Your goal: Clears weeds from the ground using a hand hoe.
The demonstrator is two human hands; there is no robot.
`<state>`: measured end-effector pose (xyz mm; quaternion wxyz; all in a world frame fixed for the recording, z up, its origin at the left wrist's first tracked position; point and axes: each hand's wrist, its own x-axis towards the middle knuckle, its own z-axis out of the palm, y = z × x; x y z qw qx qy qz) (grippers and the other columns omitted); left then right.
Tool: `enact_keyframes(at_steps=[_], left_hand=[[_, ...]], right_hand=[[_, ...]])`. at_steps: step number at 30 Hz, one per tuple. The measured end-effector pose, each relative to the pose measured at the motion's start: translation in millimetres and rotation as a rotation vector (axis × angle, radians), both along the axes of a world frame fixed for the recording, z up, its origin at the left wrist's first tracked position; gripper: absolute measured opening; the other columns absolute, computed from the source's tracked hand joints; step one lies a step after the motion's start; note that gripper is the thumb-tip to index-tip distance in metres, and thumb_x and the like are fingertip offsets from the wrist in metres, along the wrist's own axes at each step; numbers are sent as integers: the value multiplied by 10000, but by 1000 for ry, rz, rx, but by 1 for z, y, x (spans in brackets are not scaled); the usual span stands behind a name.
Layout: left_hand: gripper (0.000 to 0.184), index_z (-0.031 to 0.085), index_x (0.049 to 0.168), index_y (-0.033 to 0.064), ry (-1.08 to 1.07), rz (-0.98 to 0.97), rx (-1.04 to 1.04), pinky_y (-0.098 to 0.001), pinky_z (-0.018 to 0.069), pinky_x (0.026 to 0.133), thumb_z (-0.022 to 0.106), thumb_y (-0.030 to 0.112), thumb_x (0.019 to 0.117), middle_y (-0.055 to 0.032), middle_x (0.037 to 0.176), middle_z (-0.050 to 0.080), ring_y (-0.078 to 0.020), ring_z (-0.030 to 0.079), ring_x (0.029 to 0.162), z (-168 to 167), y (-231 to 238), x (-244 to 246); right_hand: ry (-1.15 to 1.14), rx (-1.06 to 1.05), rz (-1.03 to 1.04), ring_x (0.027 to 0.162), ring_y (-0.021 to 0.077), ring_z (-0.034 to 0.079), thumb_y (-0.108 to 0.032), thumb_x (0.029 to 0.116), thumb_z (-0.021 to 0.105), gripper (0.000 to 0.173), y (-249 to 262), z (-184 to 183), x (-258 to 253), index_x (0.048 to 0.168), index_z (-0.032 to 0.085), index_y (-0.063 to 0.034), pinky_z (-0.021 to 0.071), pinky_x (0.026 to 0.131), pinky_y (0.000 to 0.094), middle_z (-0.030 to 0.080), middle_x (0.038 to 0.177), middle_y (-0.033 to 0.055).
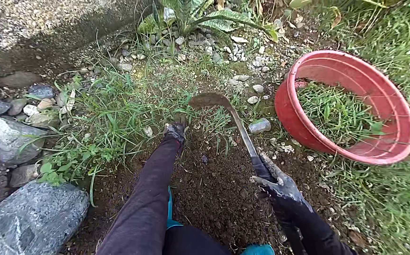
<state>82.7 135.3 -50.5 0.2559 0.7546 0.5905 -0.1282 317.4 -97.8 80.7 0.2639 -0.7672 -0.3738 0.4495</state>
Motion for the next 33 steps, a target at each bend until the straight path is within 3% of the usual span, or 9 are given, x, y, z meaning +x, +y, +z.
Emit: enact_keyframes(at_steps=[3, 5, 12, 14, 17, 21, 25, 29, 33], left_hand=[[450, 554, 1428, 24, -27, 181, -23, -642, 468, 1033, 594, 186, 1009, -272, 1365, 609, -460, 581, 1272, 1, 12, 1], [375, 631, 1347, 35, -35, 220, -37, -639, 462, 1037, 569, 221, 1028, -254, 1320, 648, -438, 595, 1265, 3, 15, 3], [411, 605, 1382, 38, -38, 81, -71, -661, 427, 1066, 572, 227, 1019, -260, 1355, 624, -453, 568, 1296, 12, -2, -8], [435, 571, 1427, 44, -99, -20, -94, -661, 397, 1103, 538, 234, 1036, -257, 1405, 594, -450, 537, 1338, 9, -25, -21], [398, 606, 1382, 45, -215, -173, -161, -647, 454, 1051, 555, 228, 1032, -246, 1327, 647, -436, 607, 1253, 14, -79, -40], [398, 602, 1402, 63, -267, -175, -393, -607, 450, 1078, 579, 150, 1014, -227, 1346, 645, -399, 607, 1269, 32, -133, -62], [370, 620, 1366, 42, -227, -172, -301, -593, 440, 1085, 575, 130, 1010, -227, 1365, 621, -400, 586, 1282, 29, -137, -88], [356, 633, 1337, 51, -104, -238, -241, -635, 478, 1009, 579, 74, 986, -231, 1423, 560, -444, 589, 1247, 13, -121, -96], [407, 589, 1402, 55, -90, -295, -182, -627, 484, 1003, 556, 53, 996, -251, 1400, 577, -460, 599, 1229, 1, -122, -85]], right_hand=[[147, 121, -65, 755, 100, 681, -137, 852, 681, 849, 6, 6, -16, 1610, 301, -174, 591, 574, 288, 645, 1232, 82], [203, 156, -79, 734, 105, 684, -130, 834, 694, 878, 7, 5, -20, 1614, 293, -168, 594, 550, 300, 652, 1218, 67], [165, 209, -107, 729, 68, 674, -137, 822, 696, 859, -1, 3, -14, 1596, 323, -116, 585, 563, 262, 662, 1208, 62], [185, 303, -103, 722, 41, 672, -149, 824, 690, 869, 4, 5, -12, 1597, 297, -92, 593, 566, 245, 667, 1167, 27], [197, 367, -102, 702, 34, 662, -223, 843, 666, 917, 19, 10, -15, 1620, 193, -112, 603, 563, 259, 636, 1117, 3], [206, 94, -30, 689, 194, 665, -146, 906, 681, 906, 23, -19, -36, 1641, 156, -211, 601, 581, 403, 638, 1098, 142], [174, -357, 271, 929, 396, 657, -117, 876, 719, 972, 1, -68, -24, 1648, 158, -299, 555, 733, 589, 589, 1292, 265], [175, -189, 158, 768, 294, 666, -104, 818, 759, 963, 2, -42, -13, 1627, 267, -277, 575, 617, 484, 634, 1224, 204], [131, -62, 39, 716, 255, 663, -134, 875, 711, 963, 36, -17, -21, 1642, 150, -292, 585, 591, 447, 619, 1167, 191]])
